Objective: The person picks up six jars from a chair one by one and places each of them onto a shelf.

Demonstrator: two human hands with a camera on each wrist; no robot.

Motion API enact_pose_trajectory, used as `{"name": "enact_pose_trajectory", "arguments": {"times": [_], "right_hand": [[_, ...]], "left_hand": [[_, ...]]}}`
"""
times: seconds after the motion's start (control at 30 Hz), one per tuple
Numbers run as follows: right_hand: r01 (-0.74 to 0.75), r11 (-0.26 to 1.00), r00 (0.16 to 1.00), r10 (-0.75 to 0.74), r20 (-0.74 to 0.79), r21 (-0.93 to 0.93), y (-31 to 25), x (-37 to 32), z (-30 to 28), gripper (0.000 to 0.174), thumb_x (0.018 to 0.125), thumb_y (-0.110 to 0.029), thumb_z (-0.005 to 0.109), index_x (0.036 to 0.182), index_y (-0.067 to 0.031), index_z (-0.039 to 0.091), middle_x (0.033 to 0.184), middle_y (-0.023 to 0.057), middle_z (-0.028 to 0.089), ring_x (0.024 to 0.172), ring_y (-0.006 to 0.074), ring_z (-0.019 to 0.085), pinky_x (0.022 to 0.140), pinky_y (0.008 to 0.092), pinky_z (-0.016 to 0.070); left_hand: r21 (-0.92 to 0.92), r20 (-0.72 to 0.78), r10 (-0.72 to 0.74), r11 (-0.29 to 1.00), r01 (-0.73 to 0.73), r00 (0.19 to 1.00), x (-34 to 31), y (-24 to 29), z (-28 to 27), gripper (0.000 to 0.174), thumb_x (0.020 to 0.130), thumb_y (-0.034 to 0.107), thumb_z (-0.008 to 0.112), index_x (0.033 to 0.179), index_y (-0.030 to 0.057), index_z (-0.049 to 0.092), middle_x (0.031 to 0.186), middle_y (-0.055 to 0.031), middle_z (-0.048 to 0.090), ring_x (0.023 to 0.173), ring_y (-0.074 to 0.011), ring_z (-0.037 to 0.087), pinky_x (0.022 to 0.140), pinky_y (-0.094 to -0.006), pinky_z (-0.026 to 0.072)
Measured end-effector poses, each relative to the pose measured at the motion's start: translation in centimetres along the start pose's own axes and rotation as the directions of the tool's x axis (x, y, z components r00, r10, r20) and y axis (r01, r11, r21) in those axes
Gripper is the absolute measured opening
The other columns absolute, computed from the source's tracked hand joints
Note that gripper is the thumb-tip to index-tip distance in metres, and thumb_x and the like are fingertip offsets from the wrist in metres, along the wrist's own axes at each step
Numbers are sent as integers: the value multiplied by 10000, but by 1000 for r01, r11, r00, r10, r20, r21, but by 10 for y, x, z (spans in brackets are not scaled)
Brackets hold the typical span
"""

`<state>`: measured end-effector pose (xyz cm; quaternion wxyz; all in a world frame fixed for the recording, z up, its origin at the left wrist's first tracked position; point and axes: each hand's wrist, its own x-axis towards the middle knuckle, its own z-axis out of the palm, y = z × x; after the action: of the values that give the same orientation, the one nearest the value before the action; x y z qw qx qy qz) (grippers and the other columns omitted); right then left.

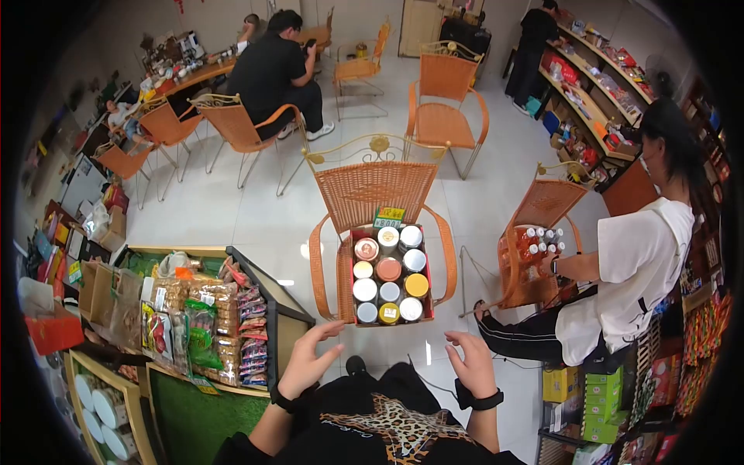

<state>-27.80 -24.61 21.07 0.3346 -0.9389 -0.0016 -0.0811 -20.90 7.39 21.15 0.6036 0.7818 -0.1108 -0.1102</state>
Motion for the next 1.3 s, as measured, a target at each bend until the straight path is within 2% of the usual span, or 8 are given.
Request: {"name": "enact_pose_trajectory", "arguments": {"times": [0.23, 0.43, 0.57, 0.7, 0.93, 1.13, 1.2, 1.3], "right_hand": [[-80, 991, 974, 56, 219, 103, 62, 103, 49, 248, 847, -159, 645, 1070, -51, 630, 940, 127, 677, 871, 315, 643, 782, 419, 486], [-340, 940, 794, 283, 538, 7, 195, 182, 188, 409, 859, -208, 621, 1222, -44, 527, 937, 182, 676, 892, 366, 650, 769, 453, 506], [-411, 912, 738, 323, 593, 14, 259, 210, 268, 475, 864, -245, 598, 1275, -40, 478, 947, 235, 666, 894, 425, 638, 780, 502, 498], [-551, 834, 593, 377, 711, 17, 277, 221, 319, 552, 866, -189, 609, 1369, -77, 412, 971, 191, 684, 904, 356, 666, 771, 435, 514], [-653, 756, 537, 419, 732, 47, 270, 225, 341, 767, 853, -201, 587, 1484, -120, 159, 1117, 317, 609, 972, 480, 606, 810, 533, 494], [-609, 790, 610, 410, 678, 69, 267, 226, 349, 927, 836, -173, 615, 1529, -117, 2, 1333, 354, 460, 1060, 510, 561, 869, 517, 496], [-776, 630, 389, 514, 765, -28, 262, 240, 345, 924, 792, -55, 594, 1520, -15, 26, 1417, 327, 395, 1283, 426, 463, 1022, 399, 421], [-772, 610, 507, 418, 754, 180, 277, 228, 351, 913, 779, -27, 555, 1522, -9, 24, 1401, 294, 424, 1267, 387, 488, 1019, 371, 419]], "left_hand": [[-19, 191, -177, 983, 184, 965, 102, -57, 38, 402, 904, 91, 615, 1286, -11, 543, 1218, -125, 639, 1131, -207, 604, 983, -349, 452], [-267, 327, -673, 608, 748, 663, 203, -196, 91, 480, 941, 283, 585, 1339, 24, 518, 1189, -63, 618, 1074, -139, 582, 919, -290, 451], [-362, 254, -821, 409, 838, 511, 260, -258, 118, 510, 910, 240, 579, 1354, 1, 509, 1217, -89, 607, 1133, -169, 549, 967, -301, 412], [-291, 211, -818, 469, 834, 534, 307, -297, 135, 609, 856, 176, 615, 1378, -80, 435, 1330, -169, 546, 1229, -244, 511, 1044, -315, 372], [-240, 183, -773, 564, 790, 608, 311, -377, 173, 759, 787, 129, 616, 1428, -121, 297, 1332, -242, 513, 1255, -275, 499, 1035, -321, 403], [-407, 144, -803, 484, 774, 578, 319, -362, 182, 818, 740, 66, 614, 1433, -145, 233, 1329, -233, 507, 1232, -270, 516, 1008, -331, 439], [-477, 169, -783, 467, 745, 599, 318, -354, 182, 821, 711, 43, 622, 1423, -140, 257, 1328, -232, 498, 1213, -251, 525, 957, -337, 481], [-488, 110, -778, 499, 716, 618, 314, -351, 186, 765, 701, 15, 592, 1393, -135, 303, 1305, -217, 519, 1197, -249, 534, 960, -337, 477]]}}
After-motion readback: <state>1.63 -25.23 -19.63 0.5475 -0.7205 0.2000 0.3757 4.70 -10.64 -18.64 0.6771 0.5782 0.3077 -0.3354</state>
